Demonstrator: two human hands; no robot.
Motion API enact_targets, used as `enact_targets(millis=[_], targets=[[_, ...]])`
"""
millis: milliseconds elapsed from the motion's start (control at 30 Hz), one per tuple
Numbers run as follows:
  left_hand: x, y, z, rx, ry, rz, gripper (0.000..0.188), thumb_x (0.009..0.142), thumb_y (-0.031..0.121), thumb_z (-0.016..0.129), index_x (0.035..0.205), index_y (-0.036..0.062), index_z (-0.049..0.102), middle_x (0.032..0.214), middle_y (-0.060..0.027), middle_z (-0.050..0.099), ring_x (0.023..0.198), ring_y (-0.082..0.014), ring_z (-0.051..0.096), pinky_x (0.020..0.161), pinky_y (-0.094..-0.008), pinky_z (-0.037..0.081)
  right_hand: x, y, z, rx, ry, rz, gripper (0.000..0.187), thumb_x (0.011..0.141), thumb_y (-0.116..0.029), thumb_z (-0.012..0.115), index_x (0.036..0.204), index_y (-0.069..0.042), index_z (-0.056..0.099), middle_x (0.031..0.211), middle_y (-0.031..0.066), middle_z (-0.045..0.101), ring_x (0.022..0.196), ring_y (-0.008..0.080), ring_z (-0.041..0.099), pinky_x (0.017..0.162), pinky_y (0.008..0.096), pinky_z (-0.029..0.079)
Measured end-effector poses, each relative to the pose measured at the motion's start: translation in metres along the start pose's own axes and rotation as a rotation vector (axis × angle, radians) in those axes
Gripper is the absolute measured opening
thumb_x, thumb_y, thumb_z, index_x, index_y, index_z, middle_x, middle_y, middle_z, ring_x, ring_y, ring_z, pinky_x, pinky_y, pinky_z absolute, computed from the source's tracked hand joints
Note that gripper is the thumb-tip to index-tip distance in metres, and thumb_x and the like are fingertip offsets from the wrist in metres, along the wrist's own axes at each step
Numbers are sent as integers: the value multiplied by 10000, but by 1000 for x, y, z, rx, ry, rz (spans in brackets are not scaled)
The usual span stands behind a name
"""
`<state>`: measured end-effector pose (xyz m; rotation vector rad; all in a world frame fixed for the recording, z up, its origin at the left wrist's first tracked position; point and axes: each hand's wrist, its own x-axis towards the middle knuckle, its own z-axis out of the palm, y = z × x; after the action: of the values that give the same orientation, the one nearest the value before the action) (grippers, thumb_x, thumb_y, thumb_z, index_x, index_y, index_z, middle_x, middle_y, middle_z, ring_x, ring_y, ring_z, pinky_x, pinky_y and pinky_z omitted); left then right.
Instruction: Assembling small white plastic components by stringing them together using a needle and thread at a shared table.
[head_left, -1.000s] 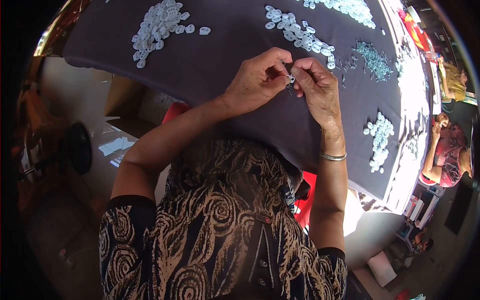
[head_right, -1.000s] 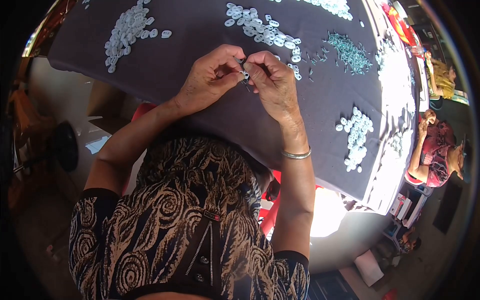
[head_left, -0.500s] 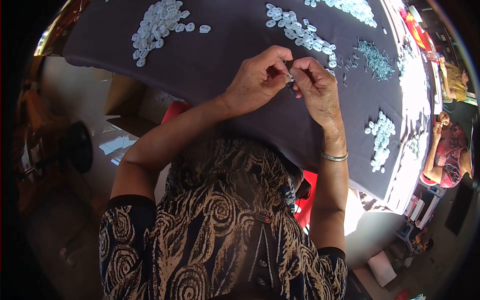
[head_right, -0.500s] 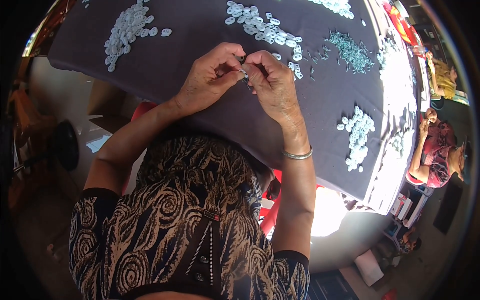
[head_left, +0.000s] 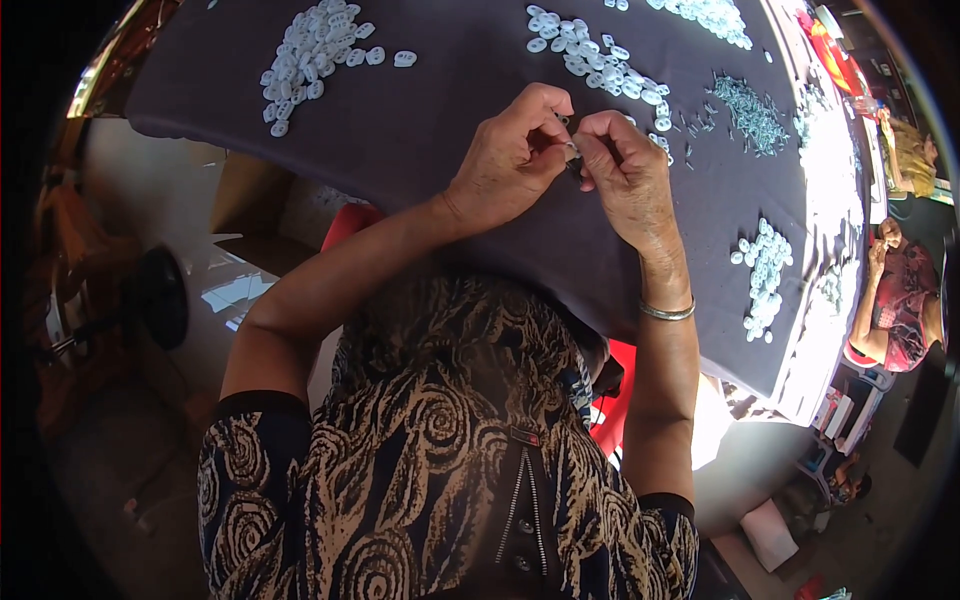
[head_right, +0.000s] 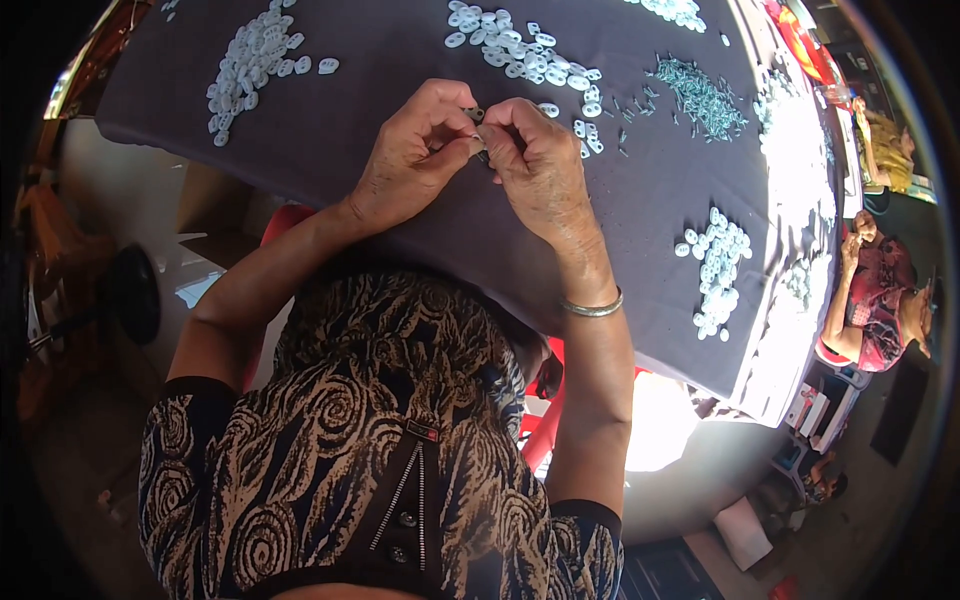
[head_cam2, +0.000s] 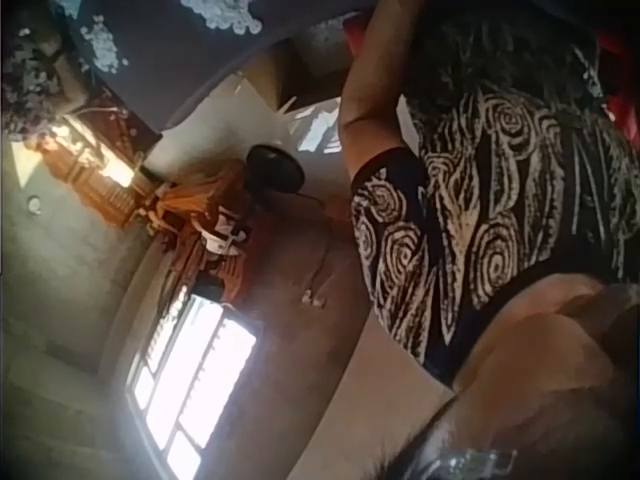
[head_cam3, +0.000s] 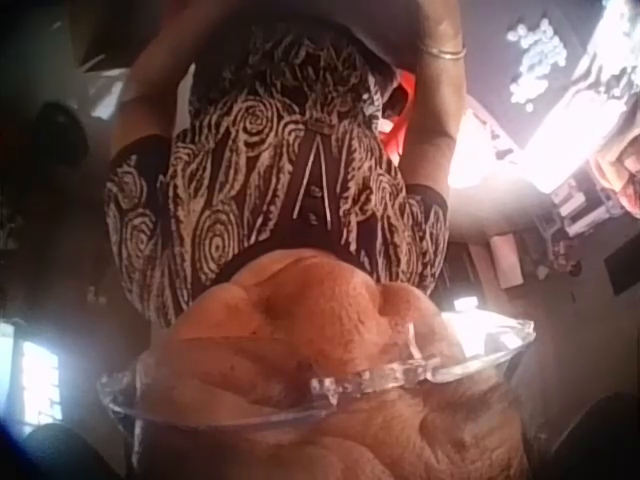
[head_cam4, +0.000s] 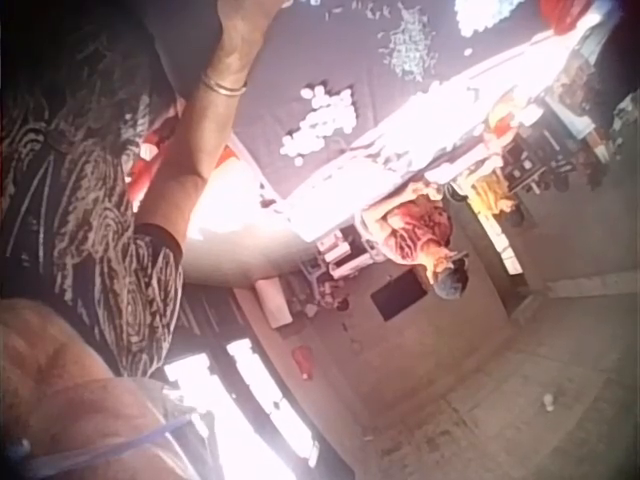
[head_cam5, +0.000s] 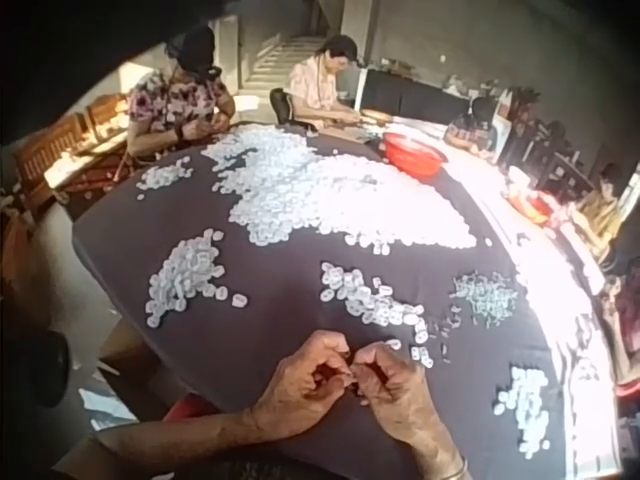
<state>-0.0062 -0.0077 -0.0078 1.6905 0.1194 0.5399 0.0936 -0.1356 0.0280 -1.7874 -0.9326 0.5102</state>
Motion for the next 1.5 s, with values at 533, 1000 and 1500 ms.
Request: enact_targets(millis=[533, 1000, 1500], targets=[[1, 6, -2, 31, -6, 13, 326, 823, -47, 611, 1099, 35, 458, 786, -13, 581, 696, -52, 546, 617, -203, 455, 3, 17, -39, 242, 418, -61, 99, 927, -122, 587, 955, -31, 614, 685, -5, 566, 519, 23, 439, 425, 187, 349], [2, 5, 0, 51, -1, -3, 323, 837, -44, 606, 1111, 39, 457, 813, -8, 584, 741, -40, 544, 657, -192, 461, 12, 26, -37, -533, 371, -202, 108, 813, -46, 652, 918, -24, 665, 790, 63, 612, 658, 142, 599, 626, 264, 471], [1, 6, 0, 1, 4, 8, 310, 832, -55, 616, 1093, 40, 478, 815, -12, 576, 717, -35, 541, 622, -189, 451, 15, 20, -24, -644, 316, -136, 125, 754, -74, 715, 808, -11, 621, 728, 83, 594, 583, 185, 598, 578, 308, 475]])
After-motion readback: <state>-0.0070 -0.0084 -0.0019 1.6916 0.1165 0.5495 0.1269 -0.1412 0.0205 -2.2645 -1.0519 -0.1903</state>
